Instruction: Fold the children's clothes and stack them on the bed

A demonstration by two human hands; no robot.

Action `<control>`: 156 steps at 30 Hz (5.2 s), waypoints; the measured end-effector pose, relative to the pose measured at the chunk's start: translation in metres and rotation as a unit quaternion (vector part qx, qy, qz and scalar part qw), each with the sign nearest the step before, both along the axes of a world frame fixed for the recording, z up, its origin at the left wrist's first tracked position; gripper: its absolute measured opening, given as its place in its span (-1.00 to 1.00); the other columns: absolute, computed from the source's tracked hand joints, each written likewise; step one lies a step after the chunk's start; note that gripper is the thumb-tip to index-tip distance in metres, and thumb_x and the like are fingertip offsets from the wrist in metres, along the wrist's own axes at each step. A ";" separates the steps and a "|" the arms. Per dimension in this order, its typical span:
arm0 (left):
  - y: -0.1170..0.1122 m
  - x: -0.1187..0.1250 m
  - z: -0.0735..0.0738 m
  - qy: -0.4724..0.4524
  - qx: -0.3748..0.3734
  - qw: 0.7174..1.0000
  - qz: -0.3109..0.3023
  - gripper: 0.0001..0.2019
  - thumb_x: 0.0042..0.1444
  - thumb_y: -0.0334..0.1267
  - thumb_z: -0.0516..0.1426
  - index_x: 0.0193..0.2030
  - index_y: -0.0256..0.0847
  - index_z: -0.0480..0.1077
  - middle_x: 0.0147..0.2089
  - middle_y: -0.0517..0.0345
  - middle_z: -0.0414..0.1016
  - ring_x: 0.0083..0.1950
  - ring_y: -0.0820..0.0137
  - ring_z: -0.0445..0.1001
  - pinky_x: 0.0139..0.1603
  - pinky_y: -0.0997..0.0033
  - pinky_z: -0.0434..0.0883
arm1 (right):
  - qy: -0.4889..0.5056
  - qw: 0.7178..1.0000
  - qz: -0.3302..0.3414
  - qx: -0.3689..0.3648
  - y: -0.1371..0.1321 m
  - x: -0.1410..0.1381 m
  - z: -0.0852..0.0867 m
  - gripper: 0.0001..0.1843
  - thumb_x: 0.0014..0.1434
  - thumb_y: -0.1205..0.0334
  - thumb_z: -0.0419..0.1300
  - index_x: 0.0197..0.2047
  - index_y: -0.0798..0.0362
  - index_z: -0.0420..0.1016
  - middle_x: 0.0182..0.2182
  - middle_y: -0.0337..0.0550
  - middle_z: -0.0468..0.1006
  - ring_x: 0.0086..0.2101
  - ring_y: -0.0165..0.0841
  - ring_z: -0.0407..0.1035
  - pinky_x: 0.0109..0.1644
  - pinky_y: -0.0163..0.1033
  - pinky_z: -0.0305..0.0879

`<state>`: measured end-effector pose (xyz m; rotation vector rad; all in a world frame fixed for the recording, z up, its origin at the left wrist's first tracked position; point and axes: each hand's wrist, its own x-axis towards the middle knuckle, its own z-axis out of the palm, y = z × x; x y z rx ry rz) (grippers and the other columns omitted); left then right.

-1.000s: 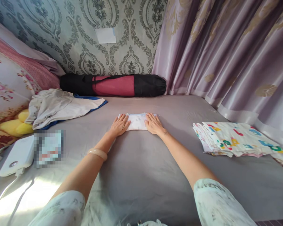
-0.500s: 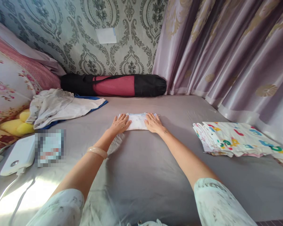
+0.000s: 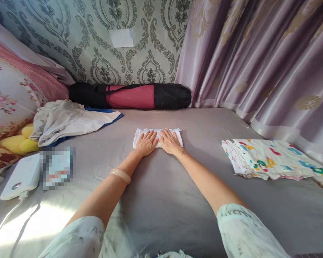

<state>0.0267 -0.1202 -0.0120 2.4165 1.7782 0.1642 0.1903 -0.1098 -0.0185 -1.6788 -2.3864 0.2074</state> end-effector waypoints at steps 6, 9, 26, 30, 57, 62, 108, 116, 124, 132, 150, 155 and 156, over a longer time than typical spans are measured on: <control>0.000 0.001 0.003 -0.004 0.003 1.000 -0.010 -0.40 0.39 0.01 -0.26 0.45 -0.24 0.01 0.49 -0.03 -0.03 0.50 0.21 -0.08 0.45 0.02 -0.07 | -0.005 1.000 -0.005 -0.001 0.000 0.001 0.001 -0.42 0.42 0.12 -0.29 0.42 0.09 0.06 0.41 -0.04 0.03 0.39 -0.21 -0.17 0.42 0.10 -0.28; -0.003 -0.006 0.004 -0.006 0.036 0.999 -0.013 -0.44 0.39 -0.02 -0.23 0.40 -0.26 0.11 0.47 -0.06 0.05 0.49 0.20 -0.02 0.45 0.05 -0.03 | -0.007 1.000 -0.003 -0.021 0.001 0.001 0.006 -0.42 0.42 0.12 -0.28 0.42 0.10 0.06 0.42 -0.03 0.02 0.39 -0.21 -0.18 0.42 0.10 -0.28; -0.015 -0.072 -0.012 -0.096 0.086 0.990 0.049 -0.47 0.37 -0.10 -0.24 0.35 -0.29 0.17 0.42 -0.09 0.17 0.45 0.21 0.09 0.42 0.12 0.09 | -0.007 0.999 0.019 0.033 -0.001 -0.040 0.003 -0.43 0.39 0.16 -0.20 0.38 0.17 0.14 0.37 0.03 0.13 0.36 -0.18 -0.07 0.41 0.05 -0.23; -0.015 -0.073 -0.011 -0.107 0.085 0.989 0.051 -0.47 0.37 -0.10 -0.22 0.35 -0.30 0.17 0.42 -0.08 0.17 0.45 0.20 0.07 0.43 0.15 0.07 | -0.018 0.999 0.021 0.028 -0.001 -0.039 0.006 -0.43 0.39 0.16 -0.20 0.38 0.18 0.14 0.37 0.03 0.13 0.36 -0.18 -0.07 0.41 0.06 -0.22; -0.015 -0.077 -0.011 -0.151 0.095 0.982 0.063 -0.53 0.34 -0.19 -0.18 0.28 -0.31 0.24 0.35 -0.09 0.28 0.44 0.22 0.10 0.43 0.15 0.11 | -0.034 0.999 0.036 -0.003 0.005 -0.076 0.013 -0.38 0.41 0.07 -0.24 0.41 0.19 0.07 0.40 0.04 0.05 0.36 -0.14 -0.10 0.40 0.10 -0.24; -0.010 -0.078 -0.017 -0.173 0.123 0.975 0.060 -0.55 0.35 -0.18 -0.19 0.24 -0.28 0.27 0.30 -0.09 0.34 0.41 0.26 0.18 0.42 0.14 0.12 | -0.026 0.999 0.029 -0.017 0.006 -0.085 0.019 -0.40 0.40 0.10 -0.25 0.39 0.18 0.11 0.39 0.10 0.06 0.37 -0.11 -0.11 0.40 0.18 -0.30; -0.020 -0.069 -0.008 -0.063 0.052 0.996 0.029 -0.47 0.35 0.04 -0.17 0.39 0.01 0.15 0.46 0.15 0.08 0.50 0.07 -0.10 0.42 -0.17 -0.07 | -0.011 0.999 0.050 -0.007 0.007 -0.049 0.014 -0.42 0.40 0.08 -0.21 0.42 0.01 0.10 0.39 -0.06 0.09 0.37 -0.15 -0.11 0.40 0.15 -0.25; -0.021 -0.068 -0.007 -0.039 0.053 0.997 0.032 -0.44 0.35 0.05 -0.18 0.40 -0.06 0.15 0.48 0.09 0.01 0.51 0.06 -0.12 0.42 -0.16 -0.06 | -0.002 0.999 0.038 0.008 0.003 -0.026 0.021 -0.37 0.42 0.05 -0.25 0.44 0.18 0.00 0.43 0.04 -0.06 0.40 -0.19 -0.23 0.42 0.10 -0.36; -0.019 -0.069 -0.009 -0.029 0.052 0.998 0.034 -0.42 0.34 0.09 -0.19 0.40 -0.05 0.16 0.49 0.05 -0.01 0.50 0.05 -0.09 0.41 -0.15 -0.03 | 0.000 1.000 0.018 -0.006 0.008 -0.019 0.005 -0.38 0.41 0.03 -0.25 0.42 0.12 0.06 0.41 0.02 0.04 0.38 -0.17 -0.16 0.41 0.13 -0.26; -0.020 -0.068 -0.005 0.020 0.037 0.998 0.039 -0.40 0.35 0.10 -0.28 0.43 -0.04 0.08 0.50 0.12 -0.05 0.49 0.11 -0.06 0.41 -0.06 -0.01 | 0.015 0.999 0.025 -0.019 0.012 -0.018 0.005 -0.38 0.41 0.00 -0.22 0.42 0.09 0.07 0.41 0.02 0.03 0.39 -0.15 -0.17 0.41 0.14 -0.27; -0.004 -0.064 0.010 0.063 0.056 0.996 0.016 -0.46 0.36 0.03 -0.23 0.38 -0.02 0.16 0.36 -0.02 0.25 0.33 0.01 0.18 0.36 -0.17 -0.05 | -0.055 0.998 0.010 -0.035 0.019 0.043 0.005 -0.30 0.40 -0.02 -0.27 0.45 0.23 -0.04 0.43 0.07 -0.09 0.40 -0.15 -0.26 0.44 0.02 -0.32; 0.014 -0.057 0.012 0.090 0.102 0.991 0.017 -0.50 0.35 -0.01 -0.16 0.30 -0.06 0.30 0.12 -0.13 0.39 0.12 0.05 0.32 0.26 -0.08 0.06 | -0.054 0.997 0.024 -0.043 0.021 0.046 0.007 -0.33 0.41 0.00 -0.27 0.45 0.18 -0.03 0.43 0.02 -0.04 0.40 -0.17 -0.22 0.44 -0.02 -0.25; 0.018 -0.057 0.012 0.089 0.101 0.991 0.020 -0.52 0.34 -0.02 -0.15 0.27 -0.05 0.33 0.09 -0.14 0.39 0.10 0.06 0.32 0.22 -0.06 0.09 | -0.052 0.997 0.028 -0.044 0.022 0.048 0.009 -0.34 0.41 0.02 -0.26 0.45 0.17 0.00 0.42 0.01 -0.02 0.39 -0.18 -0.20 0.43 -0.04 -0.23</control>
